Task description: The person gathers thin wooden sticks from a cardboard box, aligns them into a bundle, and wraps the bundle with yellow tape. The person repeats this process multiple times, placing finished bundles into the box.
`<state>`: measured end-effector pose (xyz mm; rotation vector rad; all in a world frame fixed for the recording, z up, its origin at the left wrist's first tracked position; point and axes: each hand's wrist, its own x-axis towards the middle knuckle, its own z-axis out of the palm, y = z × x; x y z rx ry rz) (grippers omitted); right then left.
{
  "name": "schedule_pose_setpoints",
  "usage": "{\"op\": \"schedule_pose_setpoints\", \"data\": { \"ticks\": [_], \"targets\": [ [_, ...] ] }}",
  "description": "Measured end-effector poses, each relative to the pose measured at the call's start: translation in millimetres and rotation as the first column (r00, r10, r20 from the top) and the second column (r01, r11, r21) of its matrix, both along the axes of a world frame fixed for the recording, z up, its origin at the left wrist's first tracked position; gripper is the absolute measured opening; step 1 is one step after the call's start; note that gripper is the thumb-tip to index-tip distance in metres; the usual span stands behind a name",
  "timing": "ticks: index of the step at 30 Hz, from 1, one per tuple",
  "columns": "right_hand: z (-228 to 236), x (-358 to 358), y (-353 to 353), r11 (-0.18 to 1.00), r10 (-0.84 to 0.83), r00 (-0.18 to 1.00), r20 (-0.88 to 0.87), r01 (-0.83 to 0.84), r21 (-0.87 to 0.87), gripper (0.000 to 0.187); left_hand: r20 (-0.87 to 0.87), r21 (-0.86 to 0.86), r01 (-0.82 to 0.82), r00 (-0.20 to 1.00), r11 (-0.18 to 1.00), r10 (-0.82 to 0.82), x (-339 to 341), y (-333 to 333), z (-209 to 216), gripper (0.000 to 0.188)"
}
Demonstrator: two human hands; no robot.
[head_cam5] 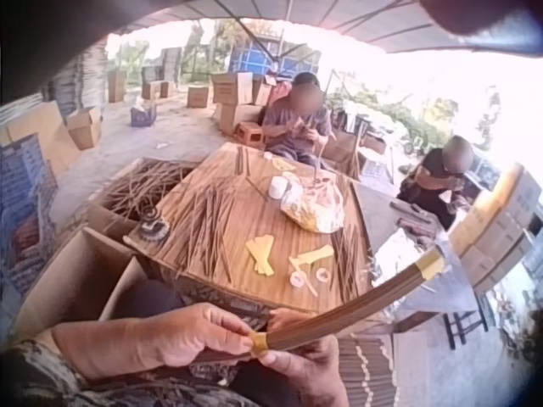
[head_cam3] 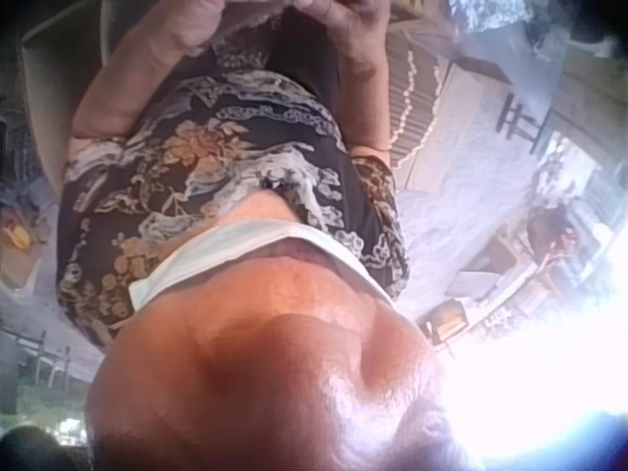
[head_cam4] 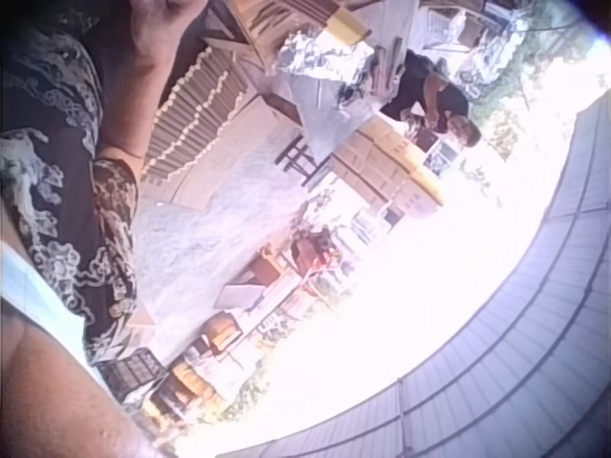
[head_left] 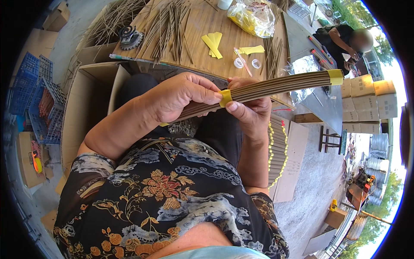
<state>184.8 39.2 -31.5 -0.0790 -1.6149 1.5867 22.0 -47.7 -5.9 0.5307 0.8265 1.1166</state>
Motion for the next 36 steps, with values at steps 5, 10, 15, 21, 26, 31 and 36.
{"op": "schedule_pose_setpoints", "data": {
  "ticks": [5, 10, 15, 21, 26, 31, 36],
  "targets": [
    [3, 3, 4, 0.996, 0.086, 0.996, 0.001, -0.086, 0.013, 0.025, 0.107, 0.068, 0.118, 0.986, 0.991, -0.125, -1, 1, -7, 0.019],
    [2, 5, 2, 0.994, 0.044, 0.998, 0.053, -0.039, -0.099, 0.03, -0.029, 0.14, 0.105, 0.994, 0.985, -0.101, -1, 0, -3, 0.015],
    [6, -3, -9, 0.966, -0.085, 0.982, 0.169, 0.123, -0.227, 0.034, -0.352, 0.308, -0.071, 0.918, 0.949, 0.183, 6, 0, -4, 0.012],
    [7, -14, -20, 0.912, -0.256, 0.945, 0.204, 0.306, -0.272, 0.031, -0.622, 0.513, -0.116, 0.632, 0.85, 0.462, 17, -2, -10, 0.015],
    [6, -19, -21, 0.875, -0.295, 0.922, 0.252, 0.366, -0.315, 0.032, -0.653, 0.67, -0.107, 0.386, 0.735, 0.652, 24, 0, -16, 0.017],
    [7, -21, -15, 0.855, -0.237, 0.926, 0.294, 0.342, -0.39, 0.031, -0.733, 0.626, -0.039, 0.312, 0.778, 0.605, 21, -1, -14, 0.017],
    [3, -19, -14, 0.883, -0.209, 0.954, 0.216, 0.279, -0.378, 0.03, -0.739, 0.621, -0.06, 0.286, 0.781, 0.61, 19, 1, -13, 0.017]
  ]
}}
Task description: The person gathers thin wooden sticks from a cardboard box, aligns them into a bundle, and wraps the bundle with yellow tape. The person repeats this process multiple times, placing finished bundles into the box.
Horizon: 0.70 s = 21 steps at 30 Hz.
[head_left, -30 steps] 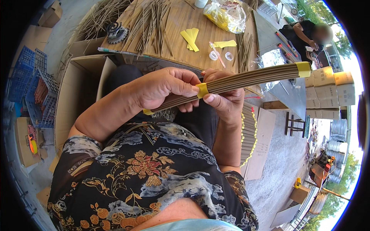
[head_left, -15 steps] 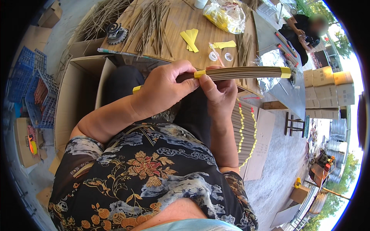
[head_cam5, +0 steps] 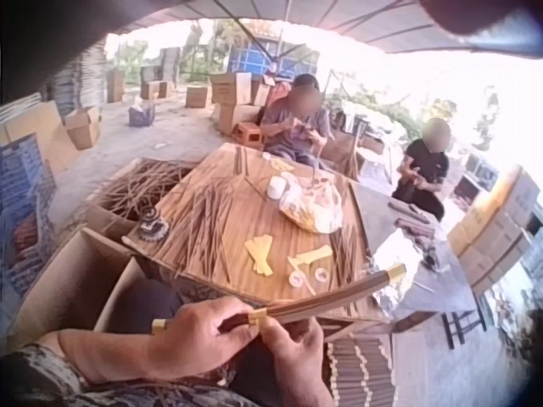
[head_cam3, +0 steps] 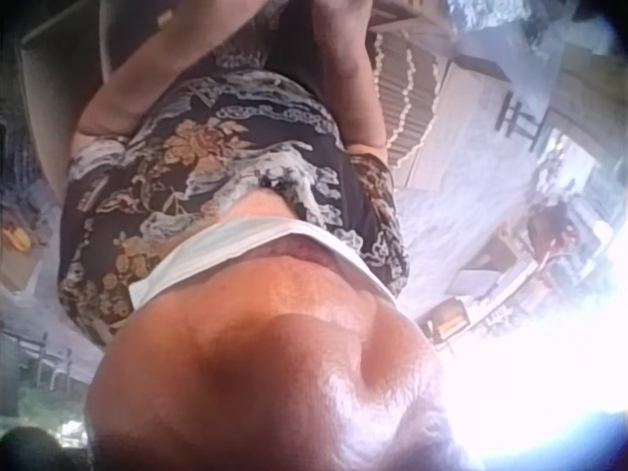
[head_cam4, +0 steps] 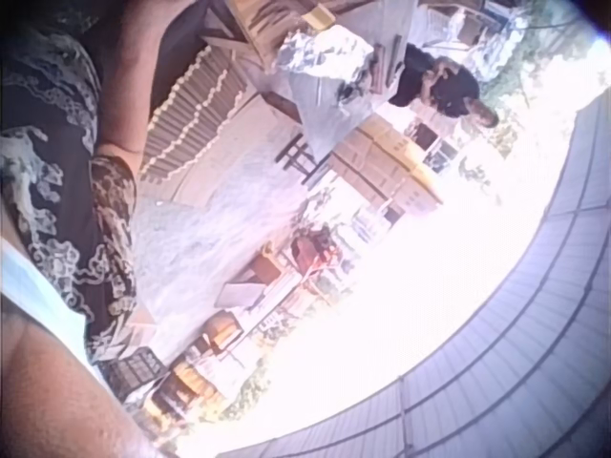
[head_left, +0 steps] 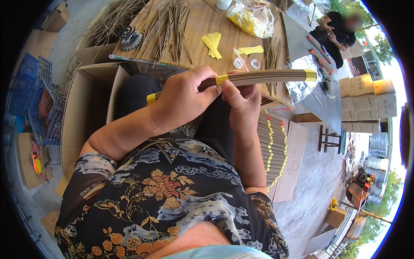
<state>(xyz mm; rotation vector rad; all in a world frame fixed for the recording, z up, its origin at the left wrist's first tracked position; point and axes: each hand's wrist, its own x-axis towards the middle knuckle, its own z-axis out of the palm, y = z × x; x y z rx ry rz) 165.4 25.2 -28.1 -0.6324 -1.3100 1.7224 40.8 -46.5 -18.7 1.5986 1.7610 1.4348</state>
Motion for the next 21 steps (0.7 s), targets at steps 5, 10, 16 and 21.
{"op": "schedule_pose_setpoints", "data": {
  "ticks": [5, 10, 16, 21],
  "targets": [
    [-5, -5, 0, 0.989, -0.075, 0.988, 0.137, 0.056, 0.133, 0.027, -0.154, 0.199, -0.056, 0.984, 0.978, 0.088, 5, 4, -3, 0.012],
    [-5, -10, -1, 0.981, -0.15, 0.972, 0.182, 0.124, 0.148, 0.025, -0.277, 0.267, -0.043, 0.954, 0.963, 0.119, 5, 7, -4, 0.013],
    [-7, -5, 6, 0.998, -0.065, 0.99, 0.123, 0.064, 0.011, 0.029, -0.198, -0.016, -0.044, 0.979, 0.999, 0.04, 0, 2, 0, 0.021],
    [-9, -6, 9, 0.998, -0.038, 0.998, 0.041, 0.036, 0.046, 0.03, 0.011, -0.128, 0.041, 0.999, 0.991, -0.04, -7, 7, -8, 0.022]
  ]
}}
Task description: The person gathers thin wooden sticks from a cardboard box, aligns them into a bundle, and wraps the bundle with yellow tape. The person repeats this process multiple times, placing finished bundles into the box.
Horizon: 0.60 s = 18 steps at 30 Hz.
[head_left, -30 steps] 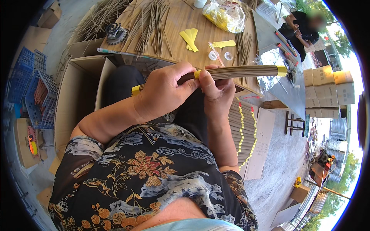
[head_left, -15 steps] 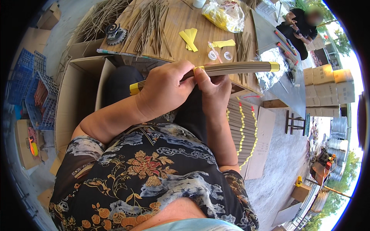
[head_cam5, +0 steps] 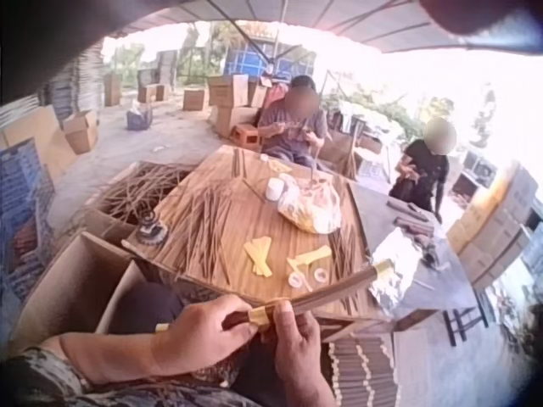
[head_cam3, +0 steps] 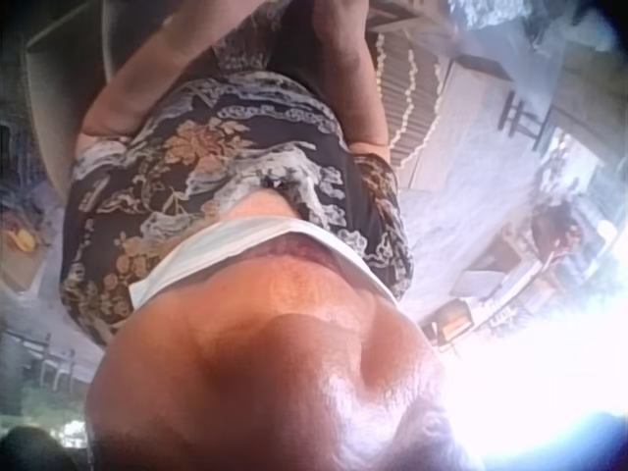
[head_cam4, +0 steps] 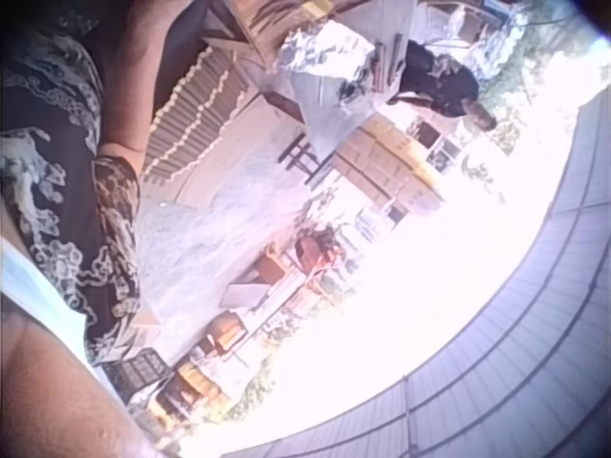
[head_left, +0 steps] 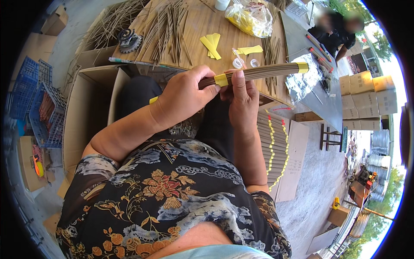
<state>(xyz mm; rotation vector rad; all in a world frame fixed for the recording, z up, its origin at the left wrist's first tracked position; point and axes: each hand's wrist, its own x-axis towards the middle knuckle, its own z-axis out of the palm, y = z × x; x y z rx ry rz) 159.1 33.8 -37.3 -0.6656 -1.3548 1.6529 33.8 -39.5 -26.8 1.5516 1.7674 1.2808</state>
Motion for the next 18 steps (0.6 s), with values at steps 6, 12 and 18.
{"op": "schedule_pose_setpoints", "data": {
  "ticks": [6, 12, 18],
  "targets": [
    [1, 2, 1, 0.999, 0.035, 0.999, 0.013, -0.035, 0.03, 0.029, 0.124, -0.027, 0.053, 0.991, 0.998, -0.049, -1, -1, 4, 0.02],
    [0, 3, 1, 0.998, 0.044, 0.999, -0.001, -0.044, 0.042, 0.028, 0.401, -0.066, 0.153, 0.909, 0.986, -0.114, -5, 1, 6, 0.017],
    [7, 7, 2, 0.994, 0.064, 0.997, 0.042, -0.067, 0.09, 0.027, 0.792, -0.064, 0.242, 0.603, 0.968, -0.098, -10, 3, 10, 0.023]
  ]
}}
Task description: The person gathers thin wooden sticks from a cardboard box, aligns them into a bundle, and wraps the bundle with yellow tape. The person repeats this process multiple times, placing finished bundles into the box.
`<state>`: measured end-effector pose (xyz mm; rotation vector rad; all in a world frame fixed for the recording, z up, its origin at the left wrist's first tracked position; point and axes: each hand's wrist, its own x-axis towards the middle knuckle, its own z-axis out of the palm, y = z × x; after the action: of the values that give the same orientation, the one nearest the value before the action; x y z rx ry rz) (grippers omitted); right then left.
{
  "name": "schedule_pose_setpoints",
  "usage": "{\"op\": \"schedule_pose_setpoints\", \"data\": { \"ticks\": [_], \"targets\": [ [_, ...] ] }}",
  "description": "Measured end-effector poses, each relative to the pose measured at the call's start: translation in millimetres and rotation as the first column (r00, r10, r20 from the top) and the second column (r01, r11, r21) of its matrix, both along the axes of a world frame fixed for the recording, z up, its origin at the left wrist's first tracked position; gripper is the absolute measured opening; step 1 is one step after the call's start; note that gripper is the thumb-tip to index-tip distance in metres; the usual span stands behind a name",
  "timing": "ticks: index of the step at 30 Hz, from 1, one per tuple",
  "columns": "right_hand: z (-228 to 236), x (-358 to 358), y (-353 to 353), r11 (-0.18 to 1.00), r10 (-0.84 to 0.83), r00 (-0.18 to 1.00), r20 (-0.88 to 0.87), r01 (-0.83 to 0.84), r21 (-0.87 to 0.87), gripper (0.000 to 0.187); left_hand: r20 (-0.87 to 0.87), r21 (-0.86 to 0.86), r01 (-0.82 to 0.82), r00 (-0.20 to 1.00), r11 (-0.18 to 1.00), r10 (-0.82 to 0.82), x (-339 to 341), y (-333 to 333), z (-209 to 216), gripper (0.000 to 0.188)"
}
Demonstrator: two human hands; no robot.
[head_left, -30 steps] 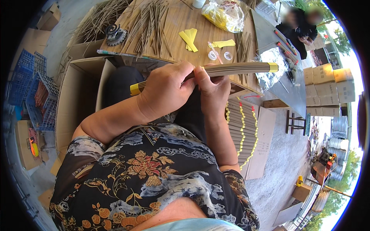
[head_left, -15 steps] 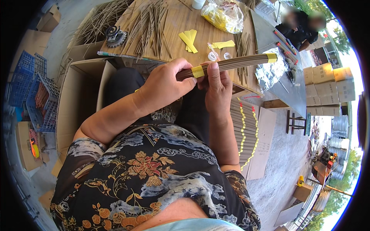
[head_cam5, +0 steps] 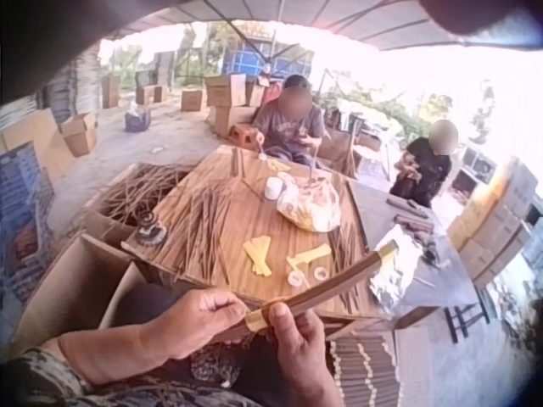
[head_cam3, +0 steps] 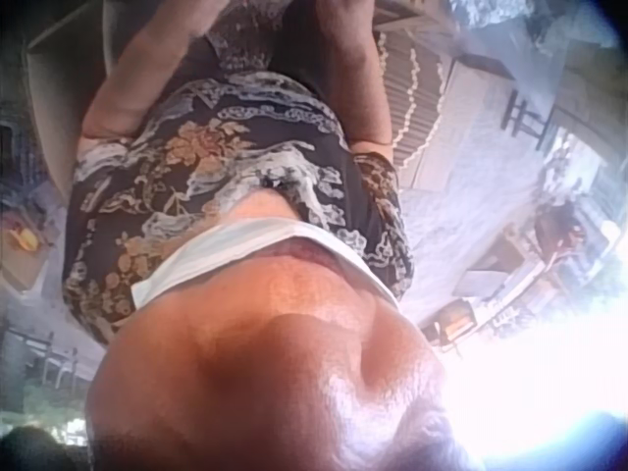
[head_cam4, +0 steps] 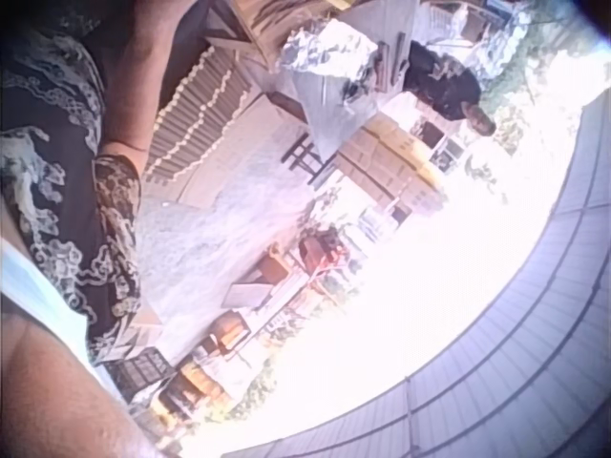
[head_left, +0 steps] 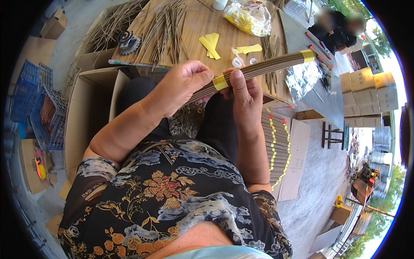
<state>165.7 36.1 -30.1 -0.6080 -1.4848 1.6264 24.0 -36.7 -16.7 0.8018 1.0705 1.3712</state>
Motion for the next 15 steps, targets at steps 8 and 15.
{"op": "schedule_pose_setpoints", "data": {
  "ticks": [8, 15],
  "targets": [
    [21, -5, 1, 0.996, 0.003, 0.998, 0.069, -0.009, 0.086, 0.031, -0.083, 0.072, 0.121, 0.99, 0.99, -0.115, -2, -1, 12, 0.022],
    [3, -24, -22, 0.92, 0.387, 0.915, -0.115, -0.392, -0.021, 0.055, 0.388, 0.284, -0.201, 0.918, 0.937, 0.08, -14, 4, 14, 0.02]
  ]
}}
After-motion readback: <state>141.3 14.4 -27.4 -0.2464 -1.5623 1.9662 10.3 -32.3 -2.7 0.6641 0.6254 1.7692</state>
